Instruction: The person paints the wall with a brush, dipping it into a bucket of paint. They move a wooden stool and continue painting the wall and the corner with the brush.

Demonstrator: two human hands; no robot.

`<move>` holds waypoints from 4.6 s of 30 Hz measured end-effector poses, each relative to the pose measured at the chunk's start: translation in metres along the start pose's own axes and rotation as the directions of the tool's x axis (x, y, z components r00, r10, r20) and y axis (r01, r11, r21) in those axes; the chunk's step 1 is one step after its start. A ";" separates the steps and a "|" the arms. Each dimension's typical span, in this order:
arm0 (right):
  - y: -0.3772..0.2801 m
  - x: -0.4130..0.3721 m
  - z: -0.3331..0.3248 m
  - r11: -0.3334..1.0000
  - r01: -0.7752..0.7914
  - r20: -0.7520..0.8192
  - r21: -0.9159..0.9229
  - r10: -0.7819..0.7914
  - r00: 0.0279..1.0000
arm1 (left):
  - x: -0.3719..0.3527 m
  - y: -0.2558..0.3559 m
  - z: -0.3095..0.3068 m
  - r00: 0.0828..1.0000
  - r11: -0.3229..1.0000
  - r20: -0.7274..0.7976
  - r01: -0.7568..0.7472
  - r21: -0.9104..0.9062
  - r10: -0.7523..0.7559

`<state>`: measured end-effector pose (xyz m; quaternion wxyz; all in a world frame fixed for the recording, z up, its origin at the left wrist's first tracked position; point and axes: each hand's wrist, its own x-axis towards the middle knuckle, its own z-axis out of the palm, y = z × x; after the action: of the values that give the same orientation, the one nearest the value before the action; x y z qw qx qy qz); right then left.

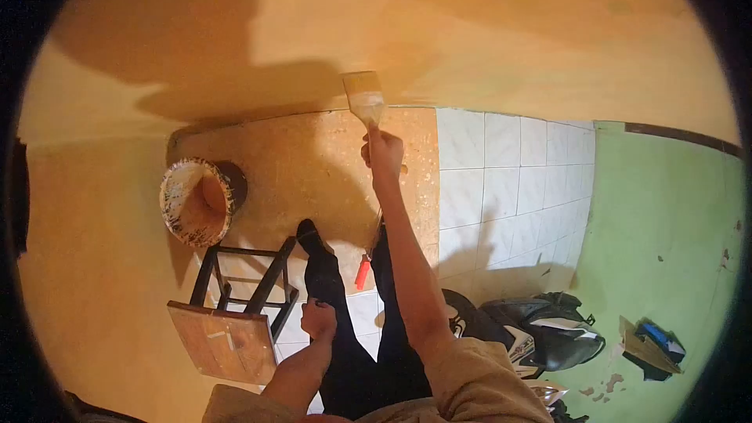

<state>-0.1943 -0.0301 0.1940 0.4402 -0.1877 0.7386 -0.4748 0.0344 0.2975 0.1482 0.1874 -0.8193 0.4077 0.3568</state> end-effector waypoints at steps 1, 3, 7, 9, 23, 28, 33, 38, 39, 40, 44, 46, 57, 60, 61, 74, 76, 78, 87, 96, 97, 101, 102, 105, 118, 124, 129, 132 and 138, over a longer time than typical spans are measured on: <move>-0.008 -0.005 0.003 0.998 0.020 0.004 -0.051 -0.020 1.000 | -0.003 -0.004 0.000 1.000 1.000 0.012 0.012 0.004 -0.012; -0.051 -0.021 0.005 0.990 0.140 -0.049 -0.023 -0.141 0.989 | -0.004 -0.006 0.002 1.000 1.000 -0.003 0.002 -0.002 -0.002; -0.139 -0.112 -0.005 0.882 0.457 -0.140 0.117 -0.441 0.887 | -0.003 -0.006 0.001 1.000 1.000 0.003 0.012 -0.011 -0.012; -0.161 -0.134 -0.008 0.748 0.645 -0.173 0.156 -0.622 0.764 | -0.003 -0.010 0.003 1.000 1.000 0.006 0.016 -0.005 -0.016; -0.061 -0.010 -0.031 0.956 0.228 -0.126 -0.184 -0.253 0.959 | -0.007 -0.011 0.012 1.000 0.999 -0.008 -0.019 0.046 0.020; -0.171 -0.095 -0.063 0.820 0.562 -0.284 0.111 -0.516 0.808 | -0.012 -0.002 0.009 1.000 0.999 0.014 -0.007 0.053 0.006; -0.121 -0.016 -0.066 0.848 0.498 -0.173 0.180 -0.471 0.865 | -0.014 -0.006 0.016 1.000 0.993 0.020 -0.026 0.118 0.024; 0.009 0.046 -0.095 0.994 -0.002 -0.106 -0.113 -0.010 0.994 | -0.013 -0.002 0.018 0.999 0.991 0.020 -0.048 0.128 0.046; 0.018 0.057 -0.103 0.983 -0.019 -0.128 -0.181 -0.005 0.992 | -0.014 -0.002 0.017 0.999 0.990 0.019 -0.047 0.134 0.045; 0.003 0.059 -0.107 0.975 0.062 -0.144 -0.213 -0.094 0.985 | -0.015 0.001 0.015 0.999 0.991 0.030 -0.036 0.131 0.032; -0.109 0.001 -0.128 0.937 0.285 -0.236 -0.200 -0.329 0.914 | -0.016 0.001 0.018 0.999 0.990 0.008 -0.053 0.128 0.052; -0.142 -0.042 -0.139 0.871 0.477 -0.305 -0.118 -0.489 0.817 | -0.015 0.004 0.020 0.999 0.988 0.009 -0.054 0.146 0.053; 0.037 0.064 -0.112 0.935 -0.054 -0.101 -0.351 0.020 0.995 | -0.016 0.009 0.024 0.994 0.967 -0.012 -0.101 0.233 0.107; 0.055 0.091 -0.116 0.924 0.127 -0.060 -0.360 -0.159 0.985 | -0.012 0.008 0.024 0.997 0.964 -0.016 -0.074 0.256 0.081; 0.016 0.075 -0.116 0.919 0.241 -0.064 -0.313 -0.273 0.960 | -0.012 0.006 0.026 0.997 0.966 -0.010 -0.076 0.249 0.081; 0.094 0.107 -0.018 0.779 0.590 -0.071 -0.211 -0.615 0.786 | -0.012 0.013 0.034 0.982 0.937 -0.018 -0.176 0.303 0.190; 0.175 0.141 -0.002 0.823 0.472 -0.137 -0.317 -0.532 0.836 | -0.009 0.009 0.033 0.981 0.930 -0.001 -0.182 0.320 0.192; 0.234 0.159 -0.006 0.842 0.101 -0.114 -0.529 -0.189 0.975 | -0.006 0.008 0.030 0.984 0.923 0.006 -0.169 0.345 0.178; 0.123 0.075 -0.005 0.849 0.452 -0.159 -0.274 -0.503 0.850 | 0.004 0.022 0.024 0.977 0.899 0.122 -0.207 0.387 0.173; 0.263 0.177 0.010 0.954 0.048 -0.233 -0.297 -0.121 0.965 | 0.010 0.046 0.023 0.948 0.803 0.161 -0.317 0.504 0.273; 0.277 0.181 0.001 0.932 0.002 -0.253 -0.362 -0.101 0.962 | 0.011 0.045 0.026 0.949 0.799 0.155 -0.316 0.512 0.276; 0.264 0.201 -0.007 0.909 0.014 -0.275 -0.416 -0.140 0.951 | 0.014 0.045 0.025 0.944 0.761 0.199 -0.330 0.558 0.263; 0.253 0.202 -0.006 0.884 0.116 -0.258 -0.452 -0.254 0.932 | 0.015 0.047 0.025 0.942 0.760 0.209 -0.336 0.557 0.264; 0.228 0.154 -0.013 0.924 0.306 -0.291 -0.230 -0.365 0.884 | 0.014 0.060 0.025 0.947 0.769 0.214 -0.320 0.553 0.240; 0.316 0.220 -0.012 0.890 -0.063 -0.251 -0.451 -0.059 0.966 | 0.019 0.071 0.022 0.938 0.746 0.198 -0.345 0.569 0.283; 0.254 0.170 -0.020 0.895 0.372 -0.315 -0.247 -0.438 0.842 | 0.019 0.086 0.020 0.946 0.739 0.206 -0.324 0.591 0.250; 0.279 0.215 0.000 0.867 0.220 -0.402 -0.447 -0.415 0.816 | 0.022 0.083 0.020 0.945 0.726 0.200 -0.326 0.605 0.258; 0.309 0.227 -0.004 0.872 -0.125 -0.375 -0.474 -0.071 0.924 | 0.024 0.083 0.018 0.938 0.723 0.216 -0.346 0.598 0.271; 0.283 0.216 -0.020 0.881 -0.025 -0.308 -0.472 -0.138 0.941 | 0.027 0.084 0.019 0.940 0.715 0.217 -0.340 0.610 0.262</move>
<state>-0.2883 -0.0338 -0.1502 0.2362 -0.2275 0.8891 -0.3194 -0.0299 0.2436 0.1141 0.4174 -0.6067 0.6209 0.2687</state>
